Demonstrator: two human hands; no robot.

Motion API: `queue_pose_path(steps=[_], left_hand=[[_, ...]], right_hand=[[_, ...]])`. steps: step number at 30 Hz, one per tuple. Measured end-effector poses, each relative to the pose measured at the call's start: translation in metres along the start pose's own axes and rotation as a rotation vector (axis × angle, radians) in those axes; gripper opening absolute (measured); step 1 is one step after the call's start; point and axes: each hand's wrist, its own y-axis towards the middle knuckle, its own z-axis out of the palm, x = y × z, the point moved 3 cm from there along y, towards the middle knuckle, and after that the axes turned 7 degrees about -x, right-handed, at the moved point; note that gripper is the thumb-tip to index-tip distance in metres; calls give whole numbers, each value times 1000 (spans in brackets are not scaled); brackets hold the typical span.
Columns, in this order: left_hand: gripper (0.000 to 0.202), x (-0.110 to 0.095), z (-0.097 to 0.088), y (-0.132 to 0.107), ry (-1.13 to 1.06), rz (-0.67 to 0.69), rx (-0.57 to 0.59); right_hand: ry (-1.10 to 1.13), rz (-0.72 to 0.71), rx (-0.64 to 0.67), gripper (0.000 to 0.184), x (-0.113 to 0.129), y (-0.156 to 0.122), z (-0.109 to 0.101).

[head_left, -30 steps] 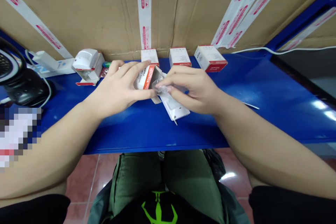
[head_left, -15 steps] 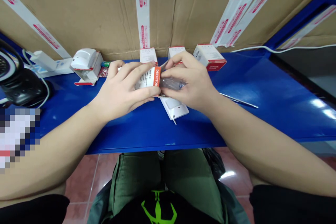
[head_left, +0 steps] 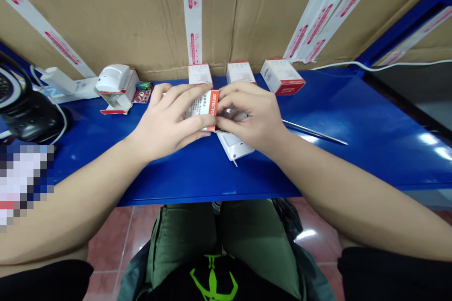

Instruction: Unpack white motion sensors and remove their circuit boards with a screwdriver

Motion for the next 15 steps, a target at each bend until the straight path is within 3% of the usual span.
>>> queue_pose_path(steps=[3,9,11,15], left_hand=[[32,2,-5,0,46,-4,-9],[29,4,-4,-2,74,-1,-49],[29,6,-3,-3,79,-2,-54],[30,14,-2,-2,2,-77,52]], right_hand=[[-9,-30,22,7,2,1,-3],[87,-121,207,27,9,3,-8],[103,-72,198,35,5,3,-11],[21,-32,101,59,-8,4,-16]])
